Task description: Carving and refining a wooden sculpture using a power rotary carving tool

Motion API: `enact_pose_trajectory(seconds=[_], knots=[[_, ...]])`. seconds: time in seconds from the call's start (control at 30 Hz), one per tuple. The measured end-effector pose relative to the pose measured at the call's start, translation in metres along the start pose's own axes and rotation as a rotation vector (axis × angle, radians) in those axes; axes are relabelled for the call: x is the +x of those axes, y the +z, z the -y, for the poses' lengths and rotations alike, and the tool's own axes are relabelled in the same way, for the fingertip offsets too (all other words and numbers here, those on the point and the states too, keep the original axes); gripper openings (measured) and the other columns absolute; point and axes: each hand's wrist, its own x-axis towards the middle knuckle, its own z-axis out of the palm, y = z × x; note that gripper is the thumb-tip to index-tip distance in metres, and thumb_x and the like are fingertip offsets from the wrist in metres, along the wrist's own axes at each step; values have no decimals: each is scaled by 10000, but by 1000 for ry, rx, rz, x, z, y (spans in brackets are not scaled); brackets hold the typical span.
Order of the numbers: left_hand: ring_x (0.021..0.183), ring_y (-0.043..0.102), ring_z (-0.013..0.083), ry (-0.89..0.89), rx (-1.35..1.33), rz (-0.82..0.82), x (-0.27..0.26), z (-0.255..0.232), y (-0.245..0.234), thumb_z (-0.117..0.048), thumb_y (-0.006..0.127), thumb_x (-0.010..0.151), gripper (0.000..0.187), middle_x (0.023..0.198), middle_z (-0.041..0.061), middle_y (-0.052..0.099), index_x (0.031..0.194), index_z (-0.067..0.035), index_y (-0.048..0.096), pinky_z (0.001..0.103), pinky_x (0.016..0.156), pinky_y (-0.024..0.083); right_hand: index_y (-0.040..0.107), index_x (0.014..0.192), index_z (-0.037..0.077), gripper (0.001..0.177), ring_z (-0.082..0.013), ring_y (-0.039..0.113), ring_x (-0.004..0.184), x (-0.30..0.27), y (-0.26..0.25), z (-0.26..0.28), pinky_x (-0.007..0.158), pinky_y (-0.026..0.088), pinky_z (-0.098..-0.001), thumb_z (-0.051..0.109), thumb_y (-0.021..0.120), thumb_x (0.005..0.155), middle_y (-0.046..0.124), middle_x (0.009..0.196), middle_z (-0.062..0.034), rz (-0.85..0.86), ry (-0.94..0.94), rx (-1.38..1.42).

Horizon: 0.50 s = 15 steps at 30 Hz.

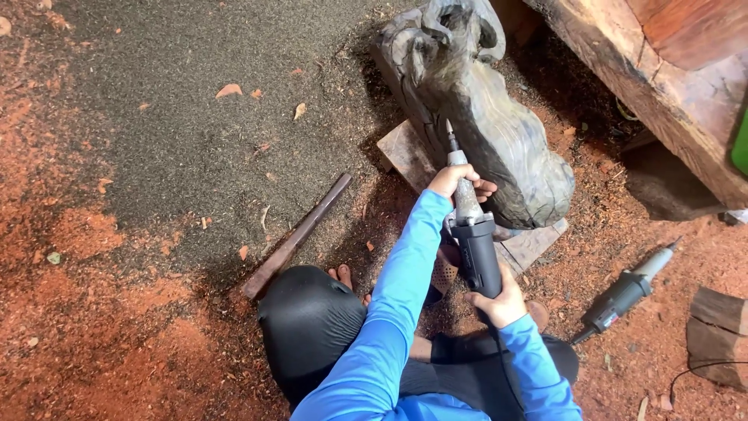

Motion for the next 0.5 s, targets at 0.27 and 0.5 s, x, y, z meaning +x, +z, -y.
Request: enact_pose_trajectory(seconds=[0.27, 0.5], knots=[[718, 770, 339, 120, 159, -29, 38, 18, -15, -92, 688, 661, 147, 828, 291, 738, 665, 50, 652, 464, 660, 649, 582, 1316, 94, 819, -369, 694, 510, 1, 1, -6, 395, 599, -425, -44, 916, 580, 652, 767, -263, 5, -35, 224], [724, 771, 307, 86, 128, -40, 10, 4, 1, -122, 701, 640, 171, 819, 261, 747, 680, 36, 650, 429, 665, 645, 577, 1266, 72, 764, -373, 696, 462, 3, 5, -14, 356, 597, -428, -82, 901, 591, 657, 717, -272, 18, -38, 276]])
